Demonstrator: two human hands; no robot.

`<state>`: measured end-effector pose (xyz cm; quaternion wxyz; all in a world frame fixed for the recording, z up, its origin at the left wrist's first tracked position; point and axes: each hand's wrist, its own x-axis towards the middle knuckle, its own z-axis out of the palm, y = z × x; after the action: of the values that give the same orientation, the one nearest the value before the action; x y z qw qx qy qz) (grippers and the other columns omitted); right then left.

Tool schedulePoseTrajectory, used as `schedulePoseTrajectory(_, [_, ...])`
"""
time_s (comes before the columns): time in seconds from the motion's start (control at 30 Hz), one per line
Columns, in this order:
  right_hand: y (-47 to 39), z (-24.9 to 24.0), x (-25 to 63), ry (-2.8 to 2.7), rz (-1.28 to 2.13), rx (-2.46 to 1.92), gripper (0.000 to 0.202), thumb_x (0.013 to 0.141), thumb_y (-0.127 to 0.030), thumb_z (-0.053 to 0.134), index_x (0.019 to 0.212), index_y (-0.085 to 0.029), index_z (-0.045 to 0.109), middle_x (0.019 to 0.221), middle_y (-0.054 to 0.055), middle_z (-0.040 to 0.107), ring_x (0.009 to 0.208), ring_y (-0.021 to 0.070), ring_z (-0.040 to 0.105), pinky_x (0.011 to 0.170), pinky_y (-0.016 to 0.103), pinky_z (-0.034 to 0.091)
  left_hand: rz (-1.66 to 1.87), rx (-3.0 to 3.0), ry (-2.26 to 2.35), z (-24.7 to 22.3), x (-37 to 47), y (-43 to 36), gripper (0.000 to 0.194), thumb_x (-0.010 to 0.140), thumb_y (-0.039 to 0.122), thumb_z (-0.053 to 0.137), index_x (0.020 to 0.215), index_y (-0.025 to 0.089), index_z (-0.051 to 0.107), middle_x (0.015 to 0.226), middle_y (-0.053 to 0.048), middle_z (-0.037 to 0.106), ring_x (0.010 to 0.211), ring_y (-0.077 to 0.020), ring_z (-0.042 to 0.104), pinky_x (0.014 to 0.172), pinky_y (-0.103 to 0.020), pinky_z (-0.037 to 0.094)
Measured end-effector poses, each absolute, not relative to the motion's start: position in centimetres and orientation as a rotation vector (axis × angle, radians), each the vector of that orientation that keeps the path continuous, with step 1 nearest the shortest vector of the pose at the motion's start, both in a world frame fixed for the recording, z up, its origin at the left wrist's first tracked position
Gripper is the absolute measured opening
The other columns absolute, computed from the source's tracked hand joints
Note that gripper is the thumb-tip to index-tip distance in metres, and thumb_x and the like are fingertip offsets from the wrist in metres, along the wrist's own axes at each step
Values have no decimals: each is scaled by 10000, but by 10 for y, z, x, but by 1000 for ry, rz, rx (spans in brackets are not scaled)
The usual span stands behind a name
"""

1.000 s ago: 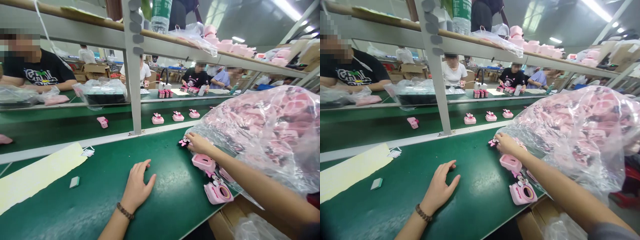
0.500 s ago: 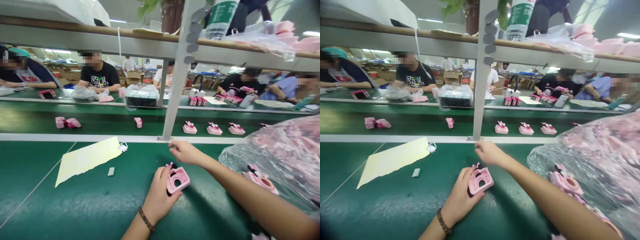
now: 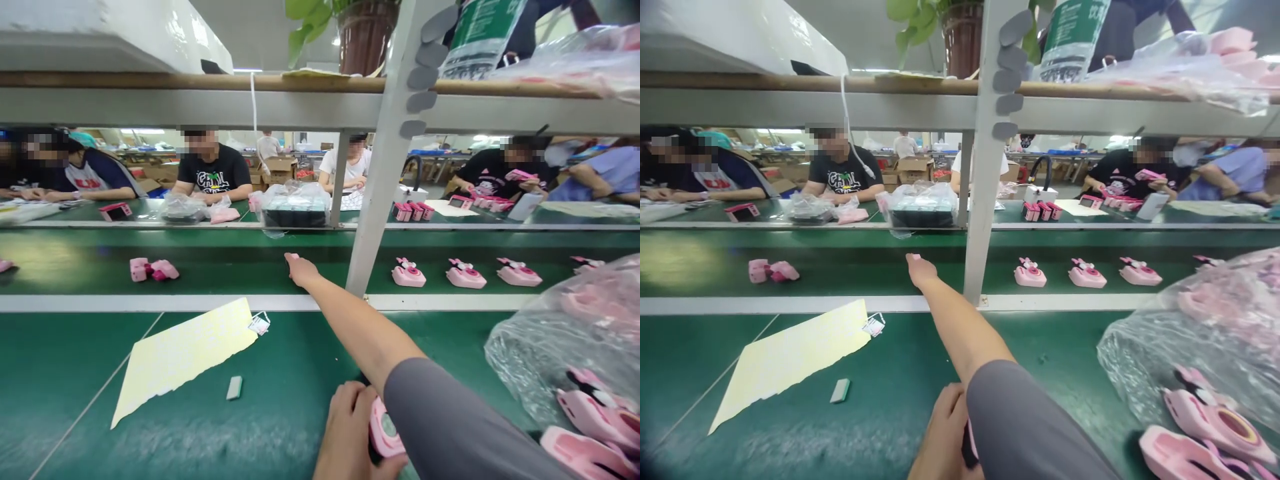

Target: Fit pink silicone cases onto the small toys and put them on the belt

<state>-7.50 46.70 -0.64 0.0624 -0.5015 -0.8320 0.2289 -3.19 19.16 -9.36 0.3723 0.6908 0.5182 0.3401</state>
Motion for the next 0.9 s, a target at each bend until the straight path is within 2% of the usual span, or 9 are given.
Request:
schedulePoseTrajectory(0.1, [452, 5, -60, -2490, 750, -1428, 590, 909, -223, 582, 1449, -194, 347, 1177, 141, 625, 956, 257, 632, 767, 357, 501, 907, 1765, 1317, -95, -33, 190, 695, 602, 187, 757, 1264, 236, 551, 1190, -120, 533, 1136, -314, 510, 1012, -469, 468])
schedulePoseTrajectory(0.23, [391, 31, 9, -2540, 856, -1102, 696, 825, -271, 696, 1439, -285, 370, 1191, 51, 632, 969, 212, 615, 792, 277, 475, 911, 1747, 1268, -84, -38, 185, 702, 693, 173, 743, 1340, 287, 496, 1300, -95, 500, 1222, -295, 495, 1095, -479, 412])
schedulePoseTrajectory(0.33, [316, 46, 90, -2430, 1302, -815, 669, 806, -314, 712, 1413, -254, 436, 998, 23, 659, 814, 176, 610, 690, 254, 494, 921, 1775, 1172, -73, -40, 184, 681, 714, 151, 741, 1329, 315, 499, 1306, -67, 510, 1204, -264, 532, 1091, -465, 430])
schedulePoseTrajectory(0.4, [268, 50, 140, -2262, 1680, -913, 644, 827, -322, 691, 1420, -263, 447, 932, 18, 662, 739, 160, 609, 622, 242, 505, 941, 1803, 1121, -68, -42, 184, 645, 717, 145, 746, 1300, 304, 520, 1275, -64, 532, 1177, -256, 553, 1072, -467, 450])
schedulePoseTrajectory(0.5, [224, 43, 190, -1975, 1925, -1121, 686, 831, -306, 687, 1460, -269, 413, 843, 6, 658, 664, 143, 603, 562, 229, 517, 969, 1841, 1091, -66, -43, 184, 586, 730, 136, 733, 1268, 266, 540, 1243, -72, 552, 1158, -246, 564, 1063, -462, 459])
schedulePoseTrajectory(0.7, [228, 24, 194, -1976, 2114, -1107, 674, 816, -343, 710, 1438, -254, 468, 796, -7, 644, 641, 128, 602, 611, 261, 561, 937, 1879, 1080, -63, -43, 182, 619, 752, 159, 736, 1317, 260, 505, 1281, -68, 547, 1199, -225, 537, 1083, -431, 437])
schedulePoseTrajectory(0.8, [238, 23, 184, -2109, 2064, -1044, 614, 832, -371, 692, 1408, -260, 512, 790, -7, 633, 645, 124, 587, 571, 230, 539, 906, 1905, 1067, -62, -44, 182, 574, 742, 182, 757, 1272, 259, 550, 1243, -64, 571, 1178, -224, 547, 1061, -420, 449])
schedulePoseTrajectory(0.9, [241, 18, 183, -2169, 2049, -948, 607, 847, -333, 680, 1423, -290, 493, 841, -6, 619, 671, 104, 560, 572, 189, 508, 888, 1941, 1120, -62, -46, 184, 600, 712, 232, 794, 1265, 275, 566, 1256, -63, 585, 1194, -253, 541, 1063, -460, 435])
